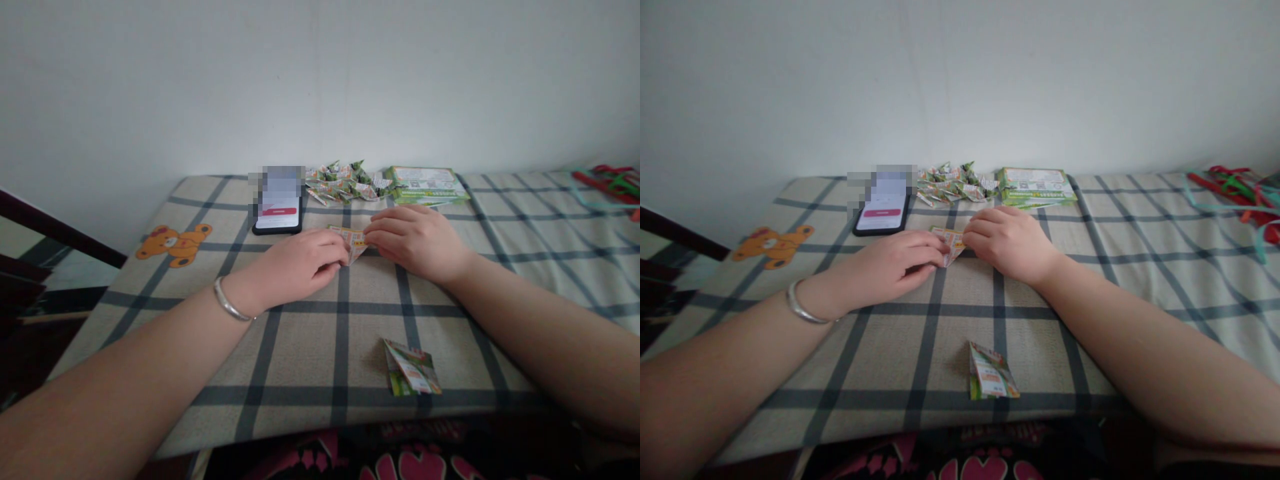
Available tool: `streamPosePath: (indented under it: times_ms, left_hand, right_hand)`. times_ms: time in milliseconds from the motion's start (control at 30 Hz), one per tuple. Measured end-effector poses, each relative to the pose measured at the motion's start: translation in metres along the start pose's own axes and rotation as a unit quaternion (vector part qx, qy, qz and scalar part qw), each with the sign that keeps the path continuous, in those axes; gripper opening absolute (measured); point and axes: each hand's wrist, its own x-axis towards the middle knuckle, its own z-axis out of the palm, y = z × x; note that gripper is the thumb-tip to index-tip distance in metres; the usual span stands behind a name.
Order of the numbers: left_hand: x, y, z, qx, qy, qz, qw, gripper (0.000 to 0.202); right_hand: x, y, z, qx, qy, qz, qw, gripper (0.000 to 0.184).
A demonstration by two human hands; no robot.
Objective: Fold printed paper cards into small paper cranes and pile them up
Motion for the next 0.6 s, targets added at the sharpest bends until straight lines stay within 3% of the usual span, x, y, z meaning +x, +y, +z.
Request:
streamPosePath:
  times_ms: [367,600]
  left_hand:
    - [0.004,0.007,0.002,-0.036,0.011,-0.049,0.998,0.01]
    - [0.006,0.008,0.006,-0.004,0.021,-0.061,0.998,0.013]
  right_hand:
    - [0.002,-0.004,0.006,0.146,0.023,0.043,0.988,0.017]
    - [0.003,-0.017,0.008,0.256,0.043,0.114,0.959,0.02]
